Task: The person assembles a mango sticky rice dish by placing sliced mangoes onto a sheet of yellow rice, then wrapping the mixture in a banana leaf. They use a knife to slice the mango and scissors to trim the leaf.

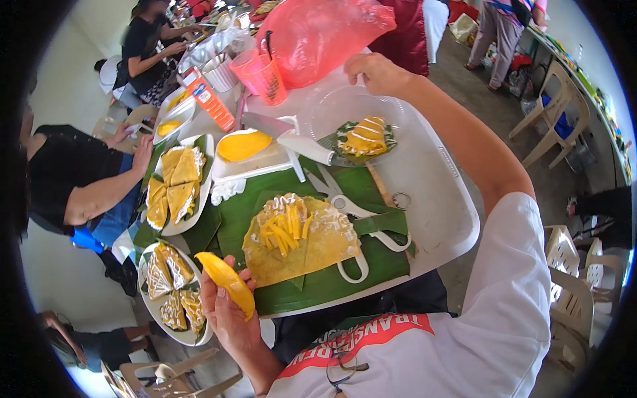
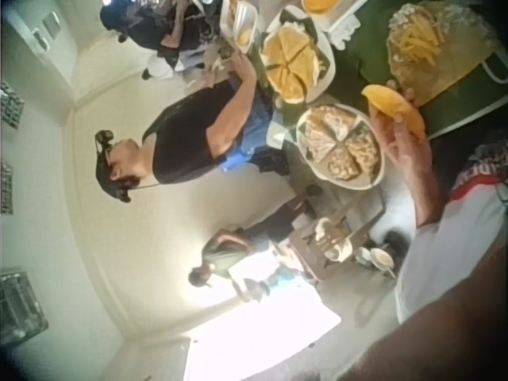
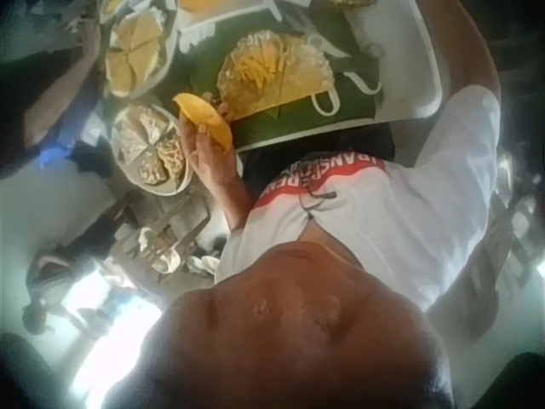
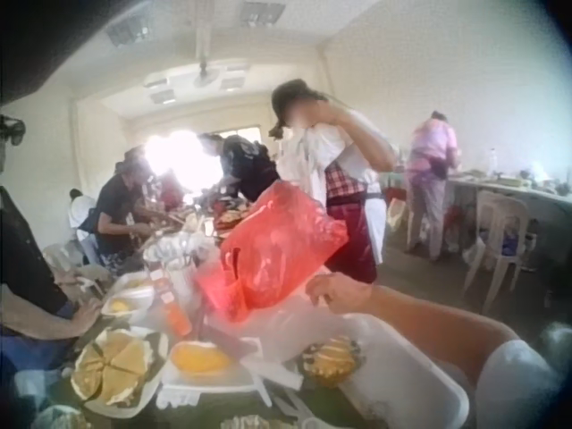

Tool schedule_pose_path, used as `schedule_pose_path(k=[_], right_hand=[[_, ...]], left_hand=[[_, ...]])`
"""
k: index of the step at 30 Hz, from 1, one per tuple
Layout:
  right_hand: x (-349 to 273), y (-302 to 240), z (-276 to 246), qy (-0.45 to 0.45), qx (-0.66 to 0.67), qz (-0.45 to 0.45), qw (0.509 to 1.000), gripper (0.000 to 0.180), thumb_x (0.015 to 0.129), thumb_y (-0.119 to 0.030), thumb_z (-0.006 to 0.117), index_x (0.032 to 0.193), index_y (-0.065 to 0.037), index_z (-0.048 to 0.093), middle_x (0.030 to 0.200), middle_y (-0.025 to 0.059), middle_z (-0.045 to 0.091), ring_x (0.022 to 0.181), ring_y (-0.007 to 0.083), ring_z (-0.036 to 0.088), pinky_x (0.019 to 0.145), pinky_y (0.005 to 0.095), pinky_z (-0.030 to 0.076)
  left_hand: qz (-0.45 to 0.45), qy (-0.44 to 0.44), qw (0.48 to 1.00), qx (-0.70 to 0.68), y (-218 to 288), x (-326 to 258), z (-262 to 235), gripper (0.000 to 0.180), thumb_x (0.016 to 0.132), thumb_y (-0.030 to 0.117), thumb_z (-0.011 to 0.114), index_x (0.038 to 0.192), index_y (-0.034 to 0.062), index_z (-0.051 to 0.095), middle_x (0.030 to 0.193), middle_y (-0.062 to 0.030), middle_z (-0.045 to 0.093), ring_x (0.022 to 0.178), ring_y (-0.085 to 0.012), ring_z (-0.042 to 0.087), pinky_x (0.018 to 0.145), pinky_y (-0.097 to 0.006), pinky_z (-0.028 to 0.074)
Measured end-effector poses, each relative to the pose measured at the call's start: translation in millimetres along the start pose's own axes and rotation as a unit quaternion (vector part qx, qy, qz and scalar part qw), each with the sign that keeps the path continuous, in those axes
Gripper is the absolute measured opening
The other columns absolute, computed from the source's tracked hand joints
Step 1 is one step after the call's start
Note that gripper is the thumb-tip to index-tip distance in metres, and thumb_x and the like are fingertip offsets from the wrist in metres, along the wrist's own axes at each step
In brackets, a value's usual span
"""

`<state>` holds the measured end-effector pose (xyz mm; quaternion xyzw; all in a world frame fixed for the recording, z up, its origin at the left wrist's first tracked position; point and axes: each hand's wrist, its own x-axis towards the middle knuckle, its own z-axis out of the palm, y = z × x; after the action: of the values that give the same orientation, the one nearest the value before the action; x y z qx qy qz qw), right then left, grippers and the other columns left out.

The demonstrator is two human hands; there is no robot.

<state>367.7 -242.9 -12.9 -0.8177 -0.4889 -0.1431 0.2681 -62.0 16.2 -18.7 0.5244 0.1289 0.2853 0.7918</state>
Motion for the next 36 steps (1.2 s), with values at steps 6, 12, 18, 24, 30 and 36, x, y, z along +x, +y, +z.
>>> schedule_pose_path(k=[6, 12, 18, 24, 30, 36], right_hand=[[17, -111, -12, 0.07, 0.02, -0.047, 0.996, 0.023, 0.077, 0.012, 0.058, 0.092, -0.002, 0.067, 0.095, 0.0124, 0.065, 0.082, 0.0263, 0.065, 0.069, 0.0332, 0.053], [12, -204, 11, -0.06, -0.089, -0.042, 0.993, 0.006, 0.082, -0.007, 0.066, 0.087, -0.002, 0.066, 0.086, 0.0113, 0.063, 0.078, 0.0289, 0.065, 0.068, 0.0402, 0.052], [9, -233, 30, -0.114, -0.198, -0.026, 0.973, 0.016, 0.085, -0.017, 0.065, 0.083, -0.002, 0.064, 0.085, 0.0157, 0.063, 0.083, 0.0357, 0.065, 0.077, 0.0463, 0.051], [12, -257, 41, -0.208, -0.255, 0.068, 0.942, 0.014, 0.083, -0.016, 0.063, 0.086, -0.002, 0.065, 0.086, 0.0208, 0.067, 0.087, 0.0391, 0.064, 0.079, 0.0494, 0.05], [11, -257, 42, -0.115, -0.191, 0.129, 0.966, 0.013, 0.077, -0.009, 0.06, 0.084, -0.001, 0.068, 0.089, 0.021, 0.068, 0.093, 0.0373, 0.065, 0.083, 0.0469, 0.051], [10, -271, 0, -0.036, -0.115, 0.13, 0.984, 0.011, 0.076, -0.007, 0.06, 0.077, 0.0, 0.069, 0.08, 0.0175, 0.069, 0.086, 0.0334, 0.067, 0.077, 0.0415, 0.051]], left_hand=[[-0.028, 0.008, 0.998, -0.049, 1, 2, -5, 0.051, 0.097, 0.019, 0.055, 0.14, -0.0021, 0.04, 0.129, -0.0245, 0.056, 0.1, -0.0295, 0.067, 0.084, -0.037, 0.058], [-0.034, 0.014, 0.992, -0.123, 3, 4, -3, 0.051, 0.098, 0.017, 0.052, 0.142, -0.0043, 0.038, 0.135, -0.0232, 0.052, 0.106, -0.0324, 0.065, 0.088, -0.04, 0.056], [-0.067, -0.03, 0.984, -0.161, 6, 7, -6, 0.059, 0.101, 0.035, 0.046, 0.147, -0.0002, 0.032, 0.139, -0.0202, 0.049, 0.116, -0.033, 0.059, 0.098, -0.043, 0.049], [-0.068, -0.063, 0.973, -0.213, 10, 10, -10, 0.06, 0.101, 0.04, 0.04, 0.146, 0.0001, 0.034, 0.141, -0.0177, 0.048, 0.119, -0.0314, 0.056, 0.101, -0.044, 0.046], [-0.069, -0.057, 0.968, -0.235, 11, 9, -6, 0.06, 0.101, 0.034, 0.037, 0.148, -0.0019, 0.03, 0.141, -0.0163, 0.048, 0.128, -0.0319, 0.05, 0.108, -0.047, 0.042], [-0.087, -0.033, 0.96, -0.263, 11, 13, -3, 0.053, 0.102, 0.029, 0.036, 0.145, -0.0021, 0.035, 0.137, -0.0152, 0.051, 0.128, -0.0321, 0.05, 0.109, -0.048, 0.041]])
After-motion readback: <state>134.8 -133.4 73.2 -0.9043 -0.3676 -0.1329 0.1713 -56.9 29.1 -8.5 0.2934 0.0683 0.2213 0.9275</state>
